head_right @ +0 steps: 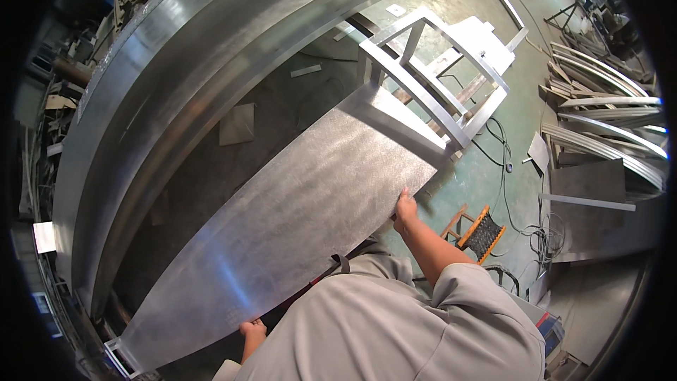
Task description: The person welds joints on a large curved metal frame using a handheld welding torch, then picks up a flat metal sheet and positions it against the frame. The person moves around the workshop to access different parts of the frame and handles the welding tool and metal components throughout.
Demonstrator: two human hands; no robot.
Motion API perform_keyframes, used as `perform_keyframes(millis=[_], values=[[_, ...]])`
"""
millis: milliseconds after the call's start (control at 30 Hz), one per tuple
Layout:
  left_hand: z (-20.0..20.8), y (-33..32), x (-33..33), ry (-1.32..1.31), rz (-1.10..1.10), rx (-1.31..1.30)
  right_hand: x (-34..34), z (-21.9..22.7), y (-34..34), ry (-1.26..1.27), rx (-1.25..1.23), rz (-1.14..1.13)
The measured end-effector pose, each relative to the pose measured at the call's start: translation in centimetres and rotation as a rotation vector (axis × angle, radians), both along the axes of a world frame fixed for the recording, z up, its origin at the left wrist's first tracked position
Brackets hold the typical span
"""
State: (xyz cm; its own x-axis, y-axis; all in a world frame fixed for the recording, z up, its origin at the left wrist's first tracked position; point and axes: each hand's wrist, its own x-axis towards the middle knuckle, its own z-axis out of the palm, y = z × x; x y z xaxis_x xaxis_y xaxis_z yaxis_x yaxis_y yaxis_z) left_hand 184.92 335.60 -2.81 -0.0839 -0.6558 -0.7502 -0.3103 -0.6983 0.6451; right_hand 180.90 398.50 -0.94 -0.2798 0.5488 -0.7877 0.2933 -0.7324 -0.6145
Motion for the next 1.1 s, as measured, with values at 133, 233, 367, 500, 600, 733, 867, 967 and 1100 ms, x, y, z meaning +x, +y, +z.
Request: perform_keyframes(millis=[133, 233, 367, 500, 600, 733, 867, 967, 1100], values=[[-0.1, 0.2, 0.0, 0.005, 0.006, -0.047, 1.1, 1.2, -0.3, 0.211, -0.057, 0.040], [-0.1, 0.5, -0.1, -0.004, 0.005, -0.038, 1.7, 0.8, -0.2, 0.303, -0.106, 0.068], [-1.3, -0.6, -0.1, -0.095, -0.075, 0.036, 1.9, 0.5, 0.8, 0.254, -0.122, 0.169], [-1.9, -1.4, 0.4, -0.131, -0.182, 0.135, 2.6, -1.0, 1.9, 0.164, -0.136, 0.263], [-2.4, -3.2, 1.3, -0.252, -0.361, 0.196, 2.2, 0.2, 1.4, 0.219, -0.151, 0.270], [-0.7, -4.2, 1.9, -0.613, -0.785, 0.198, 3.5, -1.8, 3.4, -0.085, -0.288, 0.547], [0.7, -4.3, 1.0, -0.561, -0.857, 0.205, 4.4, 0.2, 3.2, -0.431, -0.065, 1.018], [1.3, -2.9, 0.5, -0.613, -0.948, 0.150, 5.1, -0.6, 4.9, -0.493, 0.256, 1.077], [1.6, -0.3, 1.3, -0.665, -0.956, 0.205, 0.7, 4.3, 4.4, -0.615, 1.071, 1.152]])
